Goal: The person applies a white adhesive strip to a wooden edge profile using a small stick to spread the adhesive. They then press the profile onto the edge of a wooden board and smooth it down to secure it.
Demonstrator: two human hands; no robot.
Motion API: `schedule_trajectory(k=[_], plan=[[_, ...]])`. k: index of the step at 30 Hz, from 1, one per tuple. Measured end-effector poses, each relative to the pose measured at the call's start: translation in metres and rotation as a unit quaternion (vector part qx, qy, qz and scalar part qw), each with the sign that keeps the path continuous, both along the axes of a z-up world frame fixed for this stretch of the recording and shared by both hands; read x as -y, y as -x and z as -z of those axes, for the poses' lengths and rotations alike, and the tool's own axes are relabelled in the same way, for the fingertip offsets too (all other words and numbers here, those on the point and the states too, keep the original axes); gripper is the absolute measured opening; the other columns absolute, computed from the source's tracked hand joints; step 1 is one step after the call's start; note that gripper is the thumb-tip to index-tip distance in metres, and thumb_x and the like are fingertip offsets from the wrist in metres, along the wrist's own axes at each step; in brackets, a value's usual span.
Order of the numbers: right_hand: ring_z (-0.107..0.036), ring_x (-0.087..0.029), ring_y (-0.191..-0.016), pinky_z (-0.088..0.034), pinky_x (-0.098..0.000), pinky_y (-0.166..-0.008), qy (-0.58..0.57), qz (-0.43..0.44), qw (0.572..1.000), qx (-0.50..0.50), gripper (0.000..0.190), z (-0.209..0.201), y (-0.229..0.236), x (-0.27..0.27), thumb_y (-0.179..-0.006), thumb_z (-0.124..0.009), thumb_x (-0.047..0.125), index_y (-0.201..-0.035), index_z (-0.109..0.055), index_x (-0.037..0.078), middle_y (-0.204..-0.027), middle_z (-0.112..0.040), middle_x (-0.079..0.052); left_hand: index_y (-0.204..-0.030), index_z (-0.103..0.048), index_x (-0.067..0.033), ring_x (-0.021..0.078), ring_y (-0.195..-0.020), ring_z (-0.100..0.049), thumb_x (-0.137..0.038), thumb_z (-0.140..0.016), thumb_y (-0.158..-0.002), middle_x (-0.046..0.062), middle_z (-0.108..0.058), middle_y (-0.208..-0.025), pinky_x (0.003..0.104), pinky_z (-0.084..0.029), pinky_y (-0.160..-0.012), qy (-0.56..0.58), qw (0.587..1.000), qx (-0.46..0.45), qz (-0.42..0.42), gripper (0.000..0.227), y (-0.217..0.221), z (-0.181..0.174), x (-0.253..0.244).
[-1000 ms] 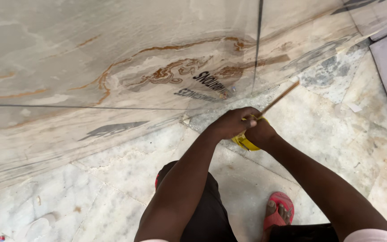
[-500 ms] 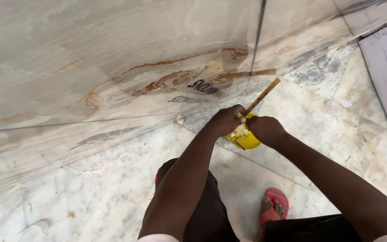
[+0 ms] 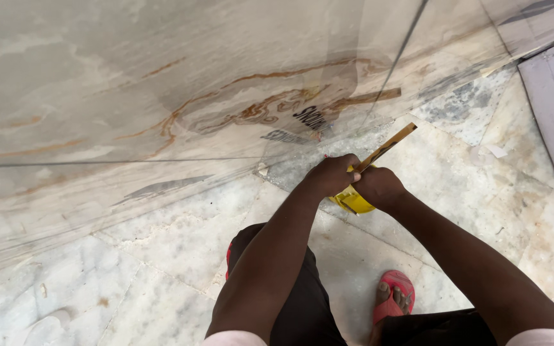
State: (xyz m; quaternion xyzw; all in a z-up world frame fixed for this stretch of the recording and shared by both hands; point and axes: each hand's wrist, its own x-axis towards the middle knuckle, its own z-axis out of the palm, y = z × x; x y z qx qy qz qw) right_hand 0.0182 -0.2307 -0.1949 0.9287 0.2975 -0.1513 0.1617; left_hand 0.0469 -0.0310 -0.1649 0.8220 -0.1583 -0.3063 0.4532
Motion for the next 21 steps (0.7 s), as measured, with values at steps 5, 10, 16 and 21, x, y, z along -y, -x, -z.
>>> schedule_trajectory(k=[5,10,16,21], plan=[[-0.074,-0.026,-0.078,-0.061,-0.0382,-0.060,0.030,-0.049,0.998,0.012,0.008,-0.004,-0.001,-0.003,-0.090,-0.062,0.015,-0.092,-0.067,0.008,-0.086,-0.071,-0.011,-0.129,-0.064,-0.0229,0.0264,-0.117,-0.067,-0.039,-0.067,-0.093,0.006,-0.073,-0.124,0.046,-0.049,-0.101,-0.029,0.999,0.014,-0.004,0.040,0.003,-0.007,-0.001],[-0.074,-0.026,-0.081,-0.062,-0.0385,-0.062,0.048,-0.052,0.997,-0.010,0.009,-0.007,-0.002,-0.008,-0.088,-0.064,0.015,-0.089,-0.068,0.008,-0.087,-0.072,-0.011,-0.132,-0.063,-0.0243,0.0244,-0.120,-0.067,-0.040,-0.065,-0.094,0.003,-0.072,-0.126,0.047,-0.047,-0.103,-0.056,0.998,0.001,-0.003,0.042,0.003,-0.011,-0.003],[-0.073,-0.026,-0.088,-0.062,-0.0381,-0.068,0.084,-0.016,0.996,-0.029,0.010,-0.012,0.000,-0.012,-0.088,-0.065,0.014,-0.094,-0.069,0.006,-0.097,-0.072,-0.012,-0.127,-0.066,-0.0228,0.0234,-0.116,-0.068,-0.041,-0.067,-0.092,0.003,-0.073,-0.122,0.047,-0.049,-0.100,-0.071,0.997,-0.001,-0.012,0.039,0.005,-0.009,-0.002],[-0.073,-0.025,-0.095,-0.062,-0.0380,-0.076,0.120,-0.025,0.990,-0.072,0.010,-0.021,0.003,-0.002,-0.087,-0.067,0.009,-0.096,-0.071,0.008,-0.102,-0.072,-0.009,-0.125,-0.066,-0.0214,0.0239,-0.112,-0.069,-0.042,-0.067,-0.092,0.004,-0.074,-0.117,0.047,-0.051,-0.097,-0.070,0.997,0.002,-0.014,0.039,0.005,-0.004,0.001]])
